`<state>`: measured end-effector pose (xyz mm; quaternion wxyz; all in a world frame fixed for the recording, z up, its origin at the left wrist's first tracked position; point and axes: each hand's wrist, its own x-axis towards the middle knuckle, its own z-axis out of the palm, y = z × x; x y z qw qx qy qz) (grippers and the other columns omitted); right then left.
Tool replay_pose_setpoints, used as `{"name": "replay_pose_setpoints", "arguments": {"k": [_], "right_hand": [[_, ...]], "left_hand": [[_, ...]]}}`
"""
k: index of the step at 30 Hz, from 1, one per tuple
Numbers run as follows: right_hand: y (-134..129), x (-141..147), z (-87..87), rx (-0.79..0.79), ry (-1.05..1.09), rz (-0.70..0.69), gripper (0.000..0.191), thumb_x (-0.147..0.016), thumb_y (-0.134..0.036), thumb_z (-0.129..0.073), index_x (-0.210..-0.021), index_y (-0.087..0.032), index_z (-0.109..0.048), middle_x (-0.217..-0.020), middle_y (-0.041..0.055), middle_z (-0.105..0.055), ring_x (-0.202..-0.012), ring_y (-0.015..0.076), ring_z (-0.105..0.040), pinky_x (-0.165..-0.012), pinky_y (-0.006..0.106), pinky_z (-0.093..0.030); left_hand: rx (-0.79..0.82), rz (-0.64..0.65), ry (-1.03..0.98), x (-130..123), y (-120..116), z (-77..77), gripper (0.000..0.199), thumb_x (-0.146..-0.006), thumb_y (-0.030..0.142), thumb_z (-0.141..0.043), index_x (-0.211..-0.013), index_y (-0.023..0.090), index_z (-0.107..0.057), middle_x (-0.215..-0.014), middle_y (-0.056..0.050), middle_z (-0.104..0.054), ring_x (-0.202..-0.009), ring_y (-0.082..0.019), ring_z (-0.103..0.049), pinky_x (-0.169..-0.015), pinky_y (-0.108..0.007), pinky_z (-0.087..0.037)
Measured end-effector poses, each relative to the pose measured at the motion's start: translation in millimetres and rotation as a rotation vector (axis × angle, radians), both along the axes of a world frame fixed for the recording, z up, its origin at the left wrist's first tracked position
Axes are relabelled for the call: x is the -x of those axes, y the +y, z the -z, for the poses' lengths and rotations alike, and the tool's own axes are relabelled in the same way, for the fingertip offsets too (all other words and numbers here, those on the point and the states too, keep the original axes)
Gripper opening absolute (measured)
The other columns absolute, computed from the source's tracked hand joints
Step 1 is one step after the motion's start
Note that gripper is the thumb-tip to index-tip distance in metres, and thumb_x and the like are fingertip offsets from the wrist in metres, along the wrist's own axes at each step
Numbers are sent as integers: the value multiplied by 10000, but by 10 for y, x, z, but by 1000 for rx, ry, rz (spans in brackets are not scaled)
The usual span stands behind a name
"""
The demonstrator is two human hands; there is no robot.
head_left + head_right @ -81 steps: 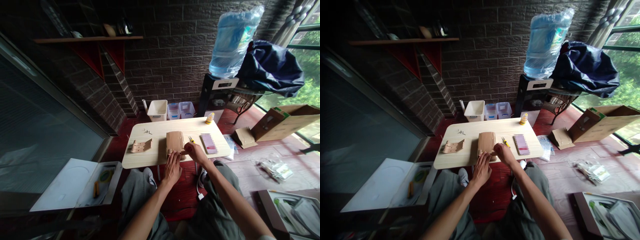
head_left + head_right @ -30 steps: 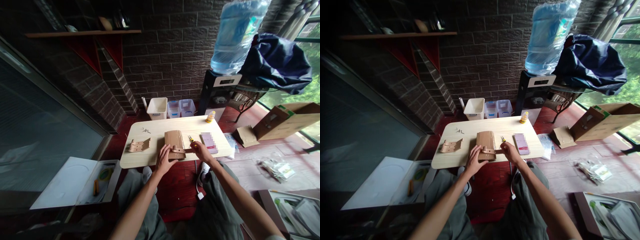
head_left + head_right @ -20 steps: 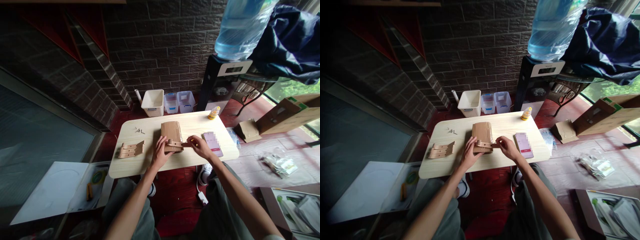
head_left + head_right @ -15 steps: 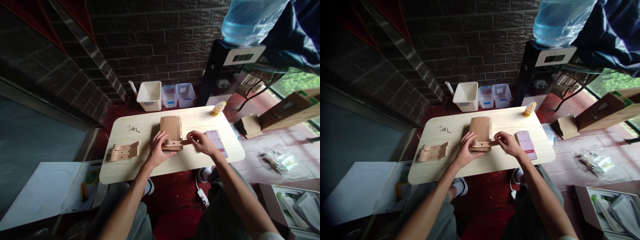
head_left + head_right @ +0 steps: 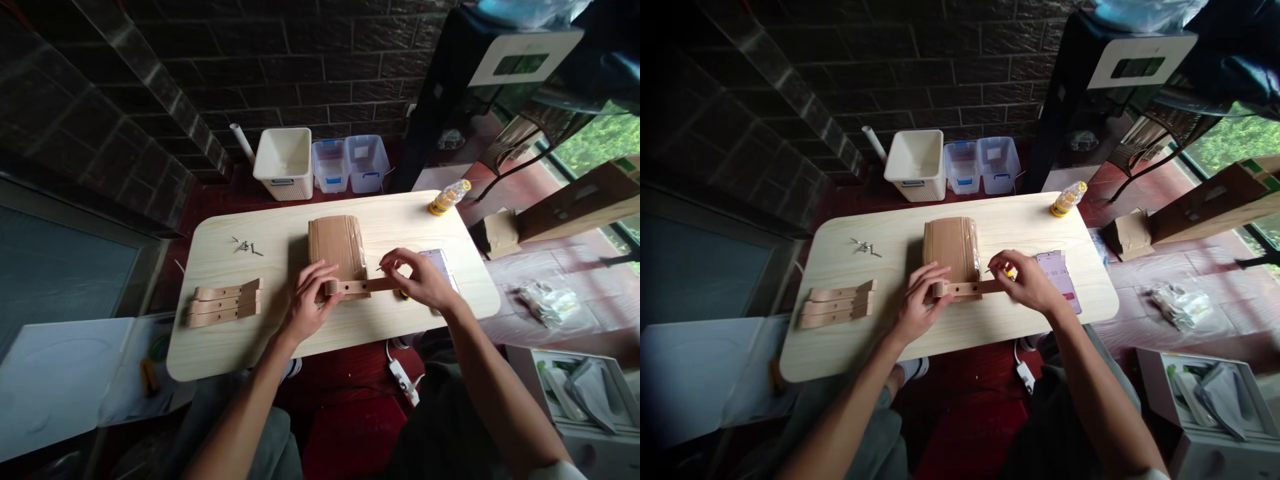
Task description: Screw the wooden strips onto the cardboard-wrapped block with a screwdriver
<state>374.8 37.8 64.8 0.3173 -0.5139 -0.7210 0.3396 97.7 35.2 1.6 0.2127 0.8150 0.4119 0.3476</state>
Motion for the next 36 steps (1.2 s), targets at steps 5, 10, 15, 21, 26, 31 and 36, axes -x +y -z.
{"name": "replay_pose_setpoints", "arguments": {"k": [5, 10, 15, 21, 26, 31, 36], "right_hand": [[192, 35, -338, -56, -14, -16, 192, -920, -271, -566, -1032, -180, -692, -935, 50, -715, -827, 165, -643, -678, 255, -501], [200, 148, -416, 12, -50, -150, 217, -932, -314, -576, -1040, -195, -721, -896, 41, -730, -785, 159, -663, -689, 264, -522], [107, 213, -378, 37, -134, -253, 222, -930, -295, -593, -1092, -221, -726, -940, 50, -741, -788, 160, -681, -697, 262, -518], [-6, 246, -309, -13, -202, -206, 187, -955, -288, -567, -1068, -223, -701, -879, 43, -718, -715, 148, -649, -639, 258, -491], [-42, 284, -202, -94, -294, -210, 129, -949, -255, -585, -999, -228, -701, -854, 50, -708, -796, 186, -636, -724, 310, -489], [-26, 278, -123, -148, -322, -250, 168, -965, -247, -556, -996, -234, -721, -868, 58, -721, -837, 207, -618, -783, 358, -477], [-5, 276, -63, -157, -361, -290, 194, -973, -243, -539, -1014, -231, -728, -887, 63, -725, -862, 215, -602, -787, 373, -463]], "left_hand": [[8, -14, -11, -7, 24, 8, 199, -897, 285, -655, -1085, 235, -616, -1310, -66, -639, -1364, -273, -443, -1121, -530, -413], [33, -8, -51, 29, 54, 16, 195, -900, 265, -647, -1088, 230, -605, -1327, -78, -628, -1356, -267, -464, -1116, -528, -425], [46, 16, -57, 65, 75, 17, 190, -905, 272, -642, -1087, 234, -608, -1337, -77, -624, -1369, -268, -458, -1132, -537, -412], [27, 23, -38, 68, 57, 15, 197, -889, 272, -661, -1081, 247, -624, -1363, -63, -611, -1393, -268, -436, -1139, -539, -410], [31, 16, -34, 65, 55, 16, 201, -890, 274, -657, -1087, 248, -632, -1359, -62, -614, -1388, -273, -440, -1137, -543, -409], [26, 10, -40, 54, 54, 12, 181, -882, 271, -665, -1059, 241, -638, -1357, -57, -615, -1386, -272, -438, -1143, -528, -404], [31, 11, -41, 53, 54, 12, 186, -883, 261, -662, -1065, 240, -634, -1359, -55, -614, -1384, -272, -438, -1144, -535, -400]]}}
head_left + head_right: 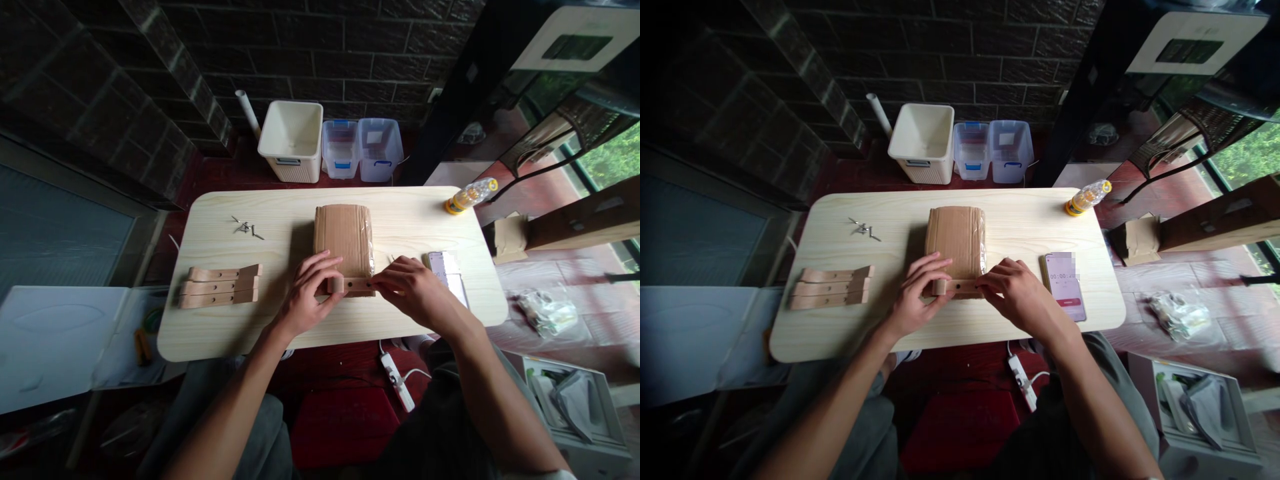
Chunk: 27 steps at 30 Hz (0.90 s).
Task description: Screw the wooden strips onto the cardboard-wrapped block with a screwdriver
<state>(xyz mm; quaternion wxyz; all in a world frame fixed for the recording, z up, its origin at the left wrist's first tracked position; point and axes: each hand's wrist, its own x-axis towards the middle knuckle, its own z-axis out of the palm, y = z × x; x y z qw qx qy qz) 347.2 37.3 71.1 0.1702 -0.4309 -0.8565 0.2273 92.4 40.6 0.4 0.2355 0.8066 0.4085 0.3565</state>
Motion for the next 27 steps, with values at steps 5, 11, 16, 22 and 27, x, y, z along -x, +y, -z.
{"name": "replay_pose_setpoints", "arguments": {"k": [5, 11, 16, 22, 27], "right_hand": [[-9, 19, 0, -12, 2, -6, 198, -975, -245, -536, -1014, -234, -730, -864, 68, -720, -843, 216, -594, -785, 378, -448], [-6, 27, 11, -30, -42, -18, 184, -970, -223, -550, -991, -230, -733, -854, 60, -715, -835, 208, -582, -778, 367, -424], [-17, 64, 19, -40, -60, -23, 197, -975, -229, -553, -961, -226, -749, -827, 58, -714, -829, 200, -567, -784, 360, -417], [-31, 77, 9, -57, -84, -12, 184, -965, -218, -574, -999, -223, -755, -873, 72, -715, -850, 206, -566, -777, 360, -426], [-11, 36, 39, -84, -61, -10, 208, -954, -237, -597, -1096, -260, -748, -949, 78, -720, -897, 219, -587, -778, 371, -451]], "left_hand": [[9, -1, -4, 4, -1, -1, 177, -887, 261, -655, -1062, 242, -632, -1355, -52, -616, -1382, -269, -440, -1139, -539, -404], [-1, -13, -10, 4, -5, -3, 181, -879, 256, -668, -1056, 238, -641, -1342, -55, -625, -1373, -269, -453, -1138, -525, -409], [-3, -8, -20, 5, -5, 8, 190, -878, 247, -667, -1067, 241, -643, -1342, -56, -626, -1371, -273, -455, -1136, -531, -409], [1, -12, -44, 5, -10, 12, 215, -868, 242, -678, -1079, 243, -635, -1336, -57, -631, -1372, -273, -456, -1137, -529, -410], [-1, -9, -47, 1, -8, 9, 224, -861, 230, -683, -1079, 242, -635, -1337, -59, -630, -1371, -274, -458, -1136, -528, -410]]}}
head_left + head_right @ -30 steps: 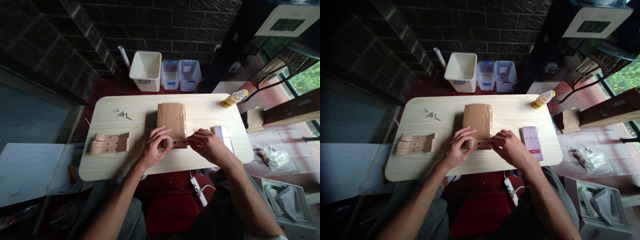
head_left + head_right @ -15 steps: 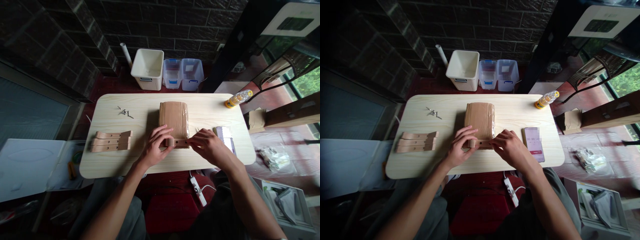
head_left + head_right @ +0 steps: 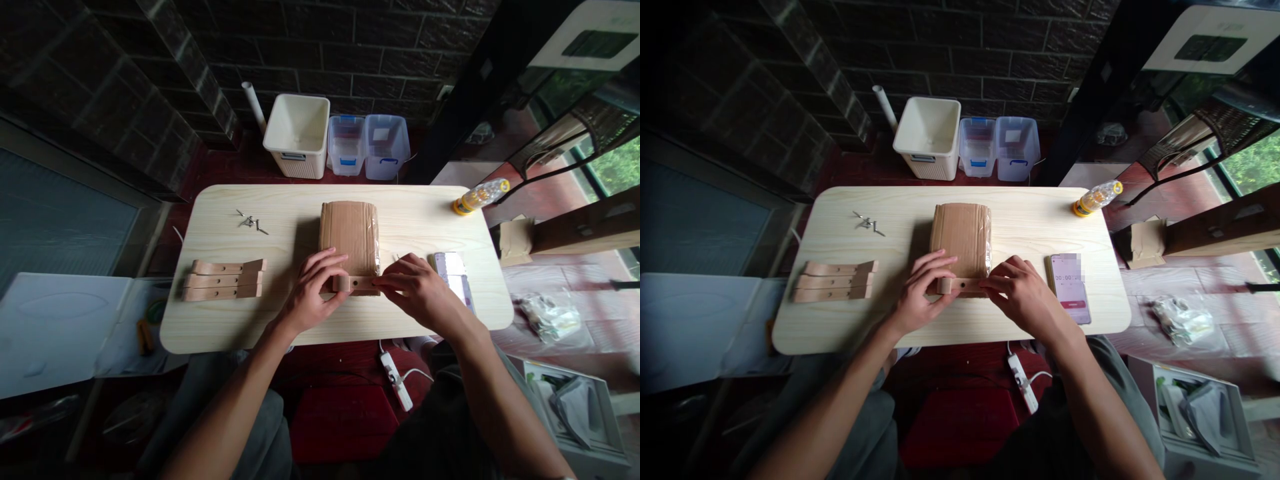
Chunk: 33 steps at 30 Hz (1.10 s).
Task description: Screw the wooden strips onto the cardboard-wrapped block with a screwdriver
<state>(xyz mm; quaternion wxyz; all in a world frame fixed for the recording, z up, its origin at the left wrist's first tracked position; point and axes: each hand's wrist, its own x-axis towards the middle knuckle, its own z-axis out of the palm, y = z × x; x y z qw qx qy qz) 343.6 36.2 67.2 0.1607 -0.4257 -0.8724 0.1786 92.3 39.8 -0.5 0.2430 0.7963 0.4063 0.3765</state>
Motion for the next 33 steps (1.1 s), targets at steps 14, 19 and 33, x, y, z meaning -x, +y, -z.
{"name": "replay_pose_setpoints", "arguments": {"k": [14, 19, 33], "right_hand": [[-50, 245, 18, -32, 103, 2, 205, -986, -246, -551, -1097, -215, -720, -949, 75, -743, -891, 207, -614, -799, 356, -473], [-41, 306, 88, -38, 65, -11, 219, -987, -234, -549, -1126, -212, -715, -953, 73, -744, -900, 209, -602, -815, 360, -459], [-56, 387, 81, -41, 74, 10, 279, -975, -208, -557, -1219, -229, -690, -969, 80, -731, -919, 214, -599, -798, 356, -493]], "left_hand": [[-7, 5, 11, 7, 8, 5, 215, -861, 228, -684, -1070, 232, -636, -1347, -68, -622, -1376, -278, -451, -1133, -529, -409], [-14, 8, 9, 13, 4, 4, 240, -848, 213, -690, -1078, 237, -626, -1347, -63, -621, -1377, -275, -450, -1131, -531, -413], [6, -27, 13, -61, -35, -24, 242, -798, 149, -691, -1010, 241, -620, -1330, -42, -629, -1389, -287, -407, -1131, -542, -395]]}}
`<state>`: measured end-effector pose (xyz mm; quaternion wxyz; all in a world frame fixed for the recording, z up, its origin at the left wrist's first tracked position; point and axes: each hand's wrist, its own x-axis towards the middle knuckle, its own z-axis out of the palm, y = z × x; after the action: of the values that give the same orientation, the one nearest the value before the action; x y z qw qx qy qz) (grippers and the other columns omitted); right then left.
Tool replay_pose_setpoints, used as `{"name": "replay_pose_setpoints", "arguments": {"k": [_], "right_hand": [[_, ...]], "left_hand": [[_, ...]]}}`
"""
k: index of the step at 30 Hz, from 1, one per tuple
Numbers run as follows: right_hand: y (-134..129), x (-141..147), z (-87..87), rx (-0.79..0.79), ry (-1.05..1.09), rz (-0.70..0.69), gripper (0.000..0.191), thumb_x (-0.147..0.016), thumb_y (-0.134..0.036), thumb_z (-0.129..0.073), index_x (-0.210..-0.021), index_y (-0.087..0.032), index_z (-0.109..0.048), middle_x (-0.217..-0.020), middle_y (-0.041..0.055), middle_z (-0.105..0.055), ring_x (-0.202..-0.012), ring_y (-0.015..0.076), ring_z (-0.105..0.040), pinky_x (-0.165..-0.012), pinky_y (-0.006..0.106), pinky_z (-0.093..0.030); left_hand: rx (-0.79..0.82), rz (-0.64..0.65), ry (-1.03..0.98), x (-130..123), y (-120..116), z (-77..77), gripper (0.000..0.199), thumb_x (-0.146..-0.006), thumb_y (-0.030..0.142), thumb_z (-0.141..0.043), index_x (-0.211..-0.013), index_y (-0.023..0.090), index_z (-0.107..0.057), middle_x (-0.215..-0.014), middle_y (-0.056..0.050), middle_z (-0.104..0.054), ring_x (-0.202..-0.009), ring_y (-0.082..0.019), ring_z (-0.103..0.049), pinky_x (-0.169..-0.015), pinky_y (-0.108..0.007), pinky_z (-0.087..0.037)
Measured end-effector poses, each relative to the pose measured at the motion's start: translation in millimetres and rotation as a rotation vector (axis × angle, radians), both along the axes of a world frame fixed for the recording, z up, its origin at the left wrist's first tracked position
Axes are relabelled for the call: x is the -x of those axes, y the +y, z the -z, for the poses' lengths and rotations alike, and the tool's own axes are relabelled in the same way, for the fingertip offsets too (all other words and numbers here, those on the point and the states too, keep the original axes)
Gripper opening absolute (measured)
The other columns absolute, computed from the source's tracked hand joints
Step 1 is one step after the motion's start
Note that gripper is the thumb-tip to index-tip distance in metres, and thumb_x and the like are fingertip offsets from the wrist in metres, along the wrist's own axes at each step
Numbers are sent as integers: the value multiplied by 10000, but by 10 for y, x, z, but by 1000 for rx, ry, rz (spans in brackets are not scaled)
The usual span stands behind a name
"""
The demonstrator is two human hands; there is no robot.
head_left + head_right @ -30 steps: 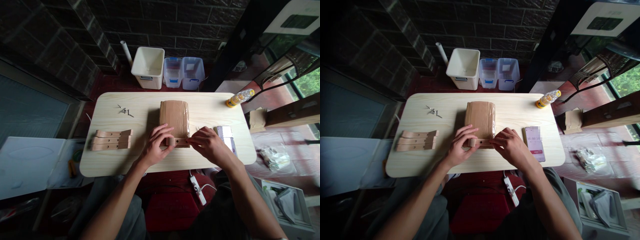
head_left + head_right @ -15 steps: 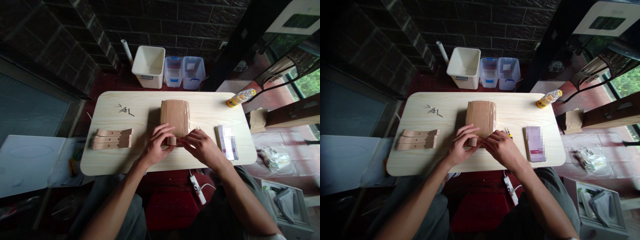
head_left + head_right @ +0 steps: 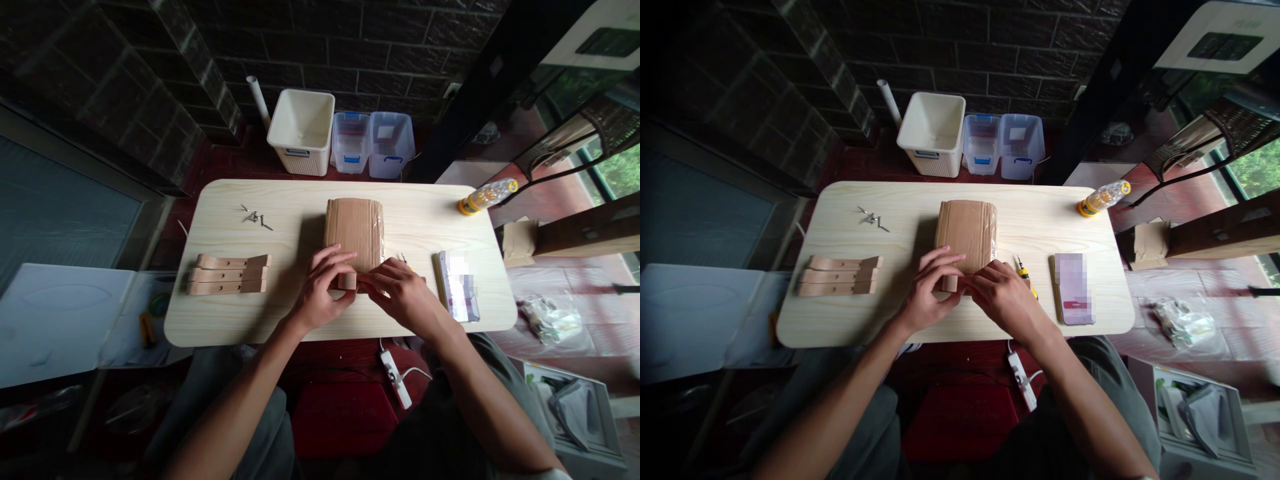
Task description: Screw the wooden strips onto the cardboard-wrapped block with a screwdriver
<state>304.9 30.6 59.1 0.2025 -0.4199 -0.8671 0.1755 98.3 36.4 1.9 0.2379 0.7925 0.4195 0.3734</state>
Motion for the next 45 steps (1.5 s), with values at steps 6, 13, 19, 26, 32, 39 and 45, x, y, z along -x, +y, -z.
{"name": "replay_pose_setpoints", "arguments": {"k": [6, 13, 19, 26, 32, 39, 45], "right_hand": [[-6, -17, -9, 14, -6, -35, 303, -978, -193, -544, -1252, -228, -670, -1006, 77, -745, -915, 214, -609, -812, 373, -498], [-1, -32, -3, 39, 11, -16, 291, -977, -199, -551, -1235, -238, -681, -1007, 80, -748, -922, 212, -618, -816, 368, -491], [3, -47, 3, 63, 11, 2, 262, -975, -217, -568, -1205, -241, -690, -975, 72, -753, -910, 209, -631, -831, 361, -476], [13, -31, -4, 78, 23, 26, 233, -975, -218, -568, -1175, -234, -687, -936, 68, -746, -900, 206, -642, -834, 351, -479], [6, -27, -20, 70, 12, 28, 217, -964, -203, -578, -1147, -227, -692, -952, 72, -741, -890, 200, -663, -832, 342, -497], [11, -20, -33, 77, 9, 34, 210, -952, -186, -593, -1126, -226, -703, -944, 68, -745, -881, 193, -681, -823, 332, -515], [16, -8, -45, 113, 24, 40, 214, -954, -179, -585, -1127, -227, -702, -935, 61, -741, -879, 188, -680, -815, 321, -515]], "left_hand": [[30, -6, 20, -14, 30, -45, 193, -777, 166, -718, -937, 238, -638, -1298, -40, -650, -1354, -297, -426, -1143, -566, -359], [-10, 11, 31, -10, 94, -12, 149, -776, 191, -743, -880, 245, -651, -1247, -26, -688, -1340, -291, -466, -1209, -638, -178], [32, 85, -7, -15, 110, -4, 185, -803, 169, -728, -958, 251, -671, -1139, -29, -735, -1331, -275, -503, -1210, -649, -165], [56, 112, -5, 15, 127, -1, 237, -786, 151, -755, -989, 258, -694, -1078, -33, -753, -1336, -278, -499, -1214, -642, -174], [56, 124, -14, 26, 145, 7, 204, -801, 195, -762, -984, 259, -697, -1061, -34, -755, -1334, -270, -500, -1209, -633, -197], [64, 127, -24, 25, 149, 10, 179, -809, 210, -757, -972, 256, -700, -1045, -40, -756, -1332, -275, -500, -1180, -618, -278], [61, 129, -15, 22, 155, -8, 175, -799, 202, -763, -952, 259, -700, -1019, -36, -758, -1322, -274, -510, -1182, -607, -282]]}}
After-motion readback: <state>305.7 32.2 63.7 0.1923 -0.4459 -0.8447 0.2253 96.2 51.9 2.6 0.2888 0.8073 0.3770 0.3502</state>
